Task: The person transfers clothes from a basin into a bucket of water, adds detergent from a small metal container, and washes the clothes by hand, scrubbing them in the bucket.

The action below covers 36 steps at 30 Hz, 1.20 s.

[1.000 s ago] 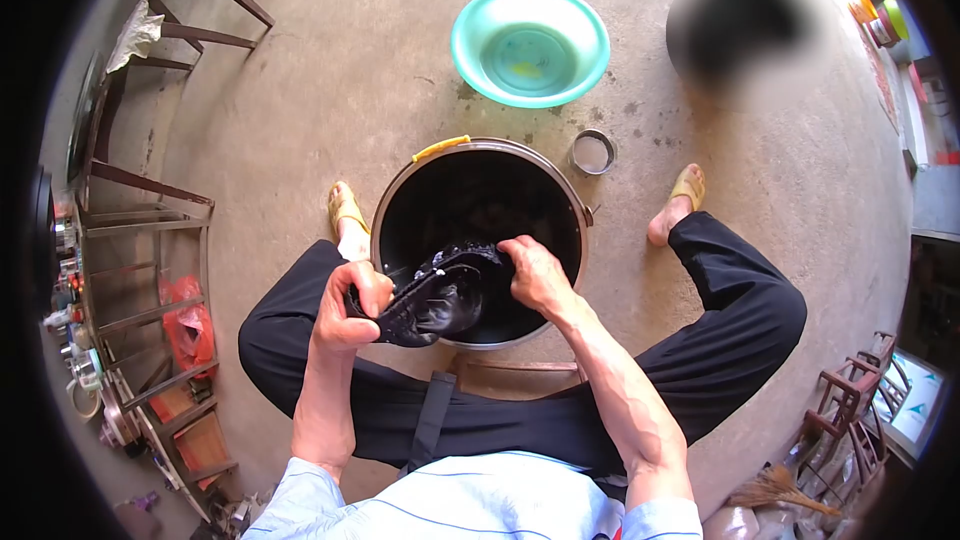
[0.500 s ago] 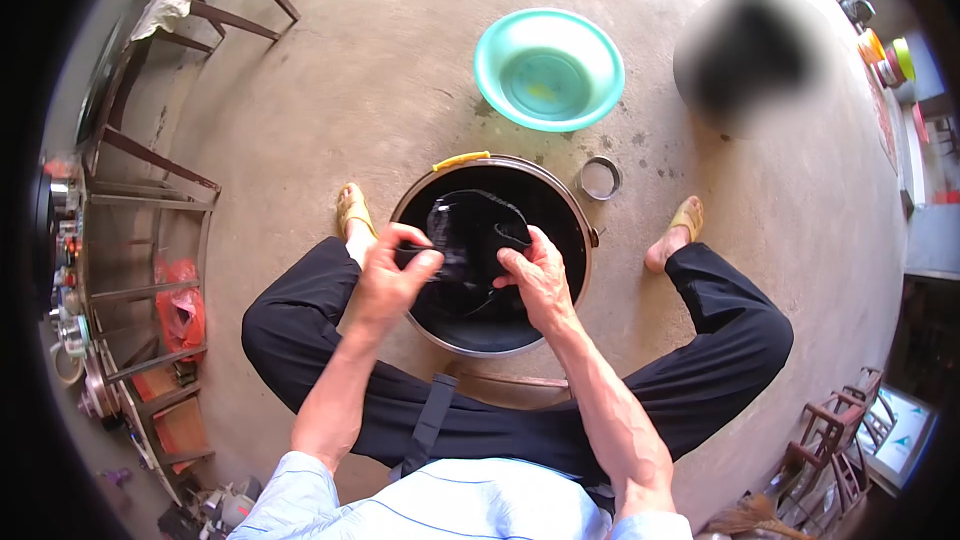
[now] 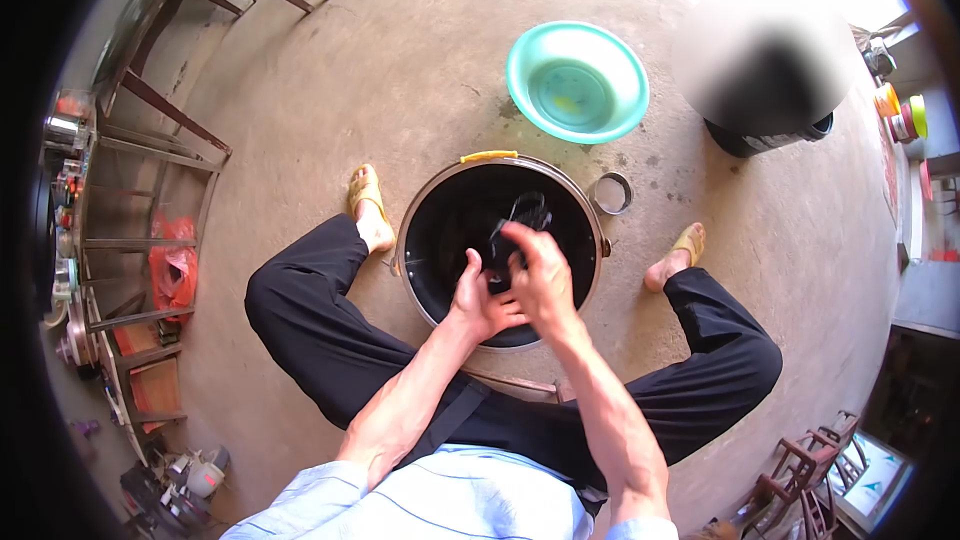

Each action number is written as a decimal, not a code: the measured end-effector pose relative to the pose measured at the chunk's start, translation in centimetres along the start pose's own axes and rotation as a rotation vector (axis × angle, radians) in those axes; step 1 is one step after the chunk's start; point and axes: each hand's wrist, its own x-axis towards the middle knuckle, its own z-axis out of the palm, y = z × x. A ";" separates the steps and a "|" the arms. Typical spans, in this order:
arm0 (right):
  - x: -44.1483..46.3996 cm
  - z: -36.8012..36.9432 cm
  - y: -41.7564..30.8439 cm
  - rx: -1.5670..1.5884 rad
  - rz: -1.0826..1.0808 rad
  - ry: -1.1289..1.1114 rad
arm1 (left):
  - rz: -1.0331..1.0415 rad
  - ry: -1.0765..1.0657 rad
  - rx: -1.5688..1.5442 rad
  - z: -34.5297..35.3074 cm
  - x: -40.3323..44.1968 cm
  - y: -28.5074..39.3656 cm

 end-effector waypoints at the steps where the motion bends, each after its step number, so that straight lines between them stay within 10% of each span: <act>1: -1.6 0.9 -0.7 -0.018 -0.045 -0.037 | 0.032 -0.333 -0.082 -1.5 2.1 0.3; 6: -6.5 4.3 -4.1 -0.081 0.034 0.005 | -0.356 -0.742 -0.593 -6.7 6.3 0.2; 10: -3.3 6.3 0.2 -0.321 0.073 0.152 | 0.128 -0.687 -0.446 -7.2 7.6 -0.9; 13: 2.5 5.1 3.1 -0.461 0.491 0.044 | 0.295 0.246 -0.048 -3.0 7.4 -1.1; 14: 3.7 4.6 4.2 -0.434 0.534 0.091 | 0.298 0.269 -0.003 -1.9 6.7 -1.1; 18: 4.3 1.9 7.3 0.243 0.504 0.000 | 0.234 0.091 0.024 -1.6 5.2 0.4; 23: -2.6 3.3 0.0 0.061 0.145 0.046 | 0.125 -0.483 -0.145 -3.5 6.6 2.4; 25: -5.1 4.6 -1.9 -0.006 0.140 0.110 | 0.135 -0.142 -0.085 -2.6 5.9 2.3; 32: -3.5 6.9 1.1 -0.192 0.101 0.151 | 0.015 -0.360 -0.273 -8.0 9.3 -0.3; 34: 1.0 5.4 3.9 -0.323 0.407 0.126 | 0.184 0.260 -0.052 -2.8 6.7 -1.0; 36: 3.1 4.1 8.1 -0.049 0.504 0.019 | 0.218 0.214 -0.062 -2.3 7.4 -0.8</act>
